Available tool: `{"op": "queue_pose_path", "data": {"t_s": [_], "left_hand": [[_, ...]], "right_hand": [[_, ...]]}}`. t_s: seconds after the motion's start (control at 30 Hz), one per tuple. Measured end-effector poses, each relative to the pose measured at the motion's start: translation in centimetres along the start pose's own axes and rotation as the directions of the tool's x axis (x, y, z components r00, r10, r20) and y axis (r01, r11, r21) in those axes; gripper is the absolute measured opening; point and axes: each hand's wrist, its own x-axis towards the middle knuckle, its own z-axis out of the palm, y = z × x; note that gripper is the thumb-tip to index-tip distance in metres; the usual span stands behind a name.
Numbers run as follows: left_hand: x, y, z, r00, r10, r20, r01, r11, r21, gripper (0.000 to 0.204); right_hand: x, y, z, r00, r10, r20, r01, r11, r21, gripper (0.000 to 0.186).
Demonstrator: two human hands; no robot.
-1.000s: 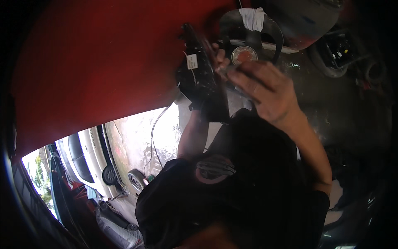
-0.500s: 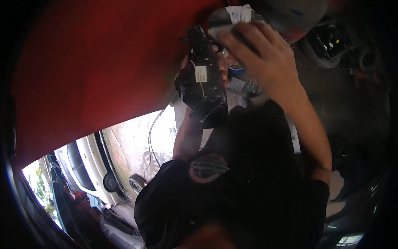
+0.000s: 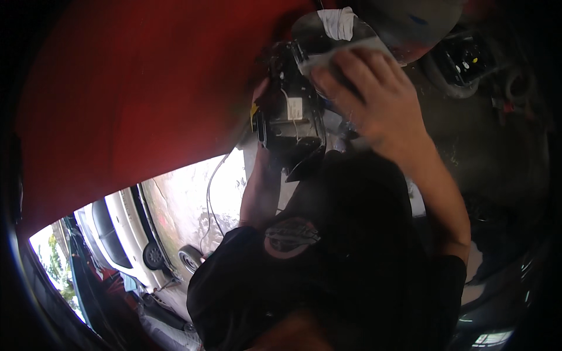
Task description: The person sands a vehicle headlight housing and the rear body panel of a car using a sanding block and a damp cloth.
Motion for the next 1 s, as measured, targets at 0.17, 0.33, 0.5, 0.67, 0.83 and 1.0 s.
{"op": "queue_pose_path", "data": {"t_s": [0.17,0.33,0.5,0.67,0.83,1.0], "left_hand": [[0.1,0.2,0.3,0.998,0.002,-0.060,-0.001,1.000,0.027,0.056],[-0.7,-0.4,2.6,0.987,0.011,-0.161,0.005,0.995,0.098,0.054],[0.4,0.1,-2.3,0.981,-0.070,-0.182,0.078,0.996,0.038,0.053],[0.7,-1.2,-2.6,0.963,-0.226,0.144,0.246,0.960,-0.135,0.064],[-0.7,-1.9,3.1,0.955,-0.254,0.152,0.296,0.833,-0.467,0.063],[0.0,-1.7,0.3,0.947,-0.236,0.220,0.292,0.917,-0.272,0.060]], "right_hand": [[-1.5,-1.8,-0.7,0.990,-0.033,0.135,0.035,0.999,-0.012,0.048],[-0.1,-0.3,0.2,0.994,0.033,0.103,-0.029,0.999,-0.042,0.049],[-0.4,-1.0,0.0,0.998,-0.006,0.056,0.007,1.000,-0.011,0.052],[0.9,2.4,1.9,0.978,0.209,0.005,-0.209,0.978,0.018,0.059],[-0.6,-0.9,1.2,0.997,0.068,-0.037,-0.062,0.989,0.135,0.056],[1.1,1.3,2.5,1.000,-0.018,0.020,0.015,0.991,0.130,0.055]]}}
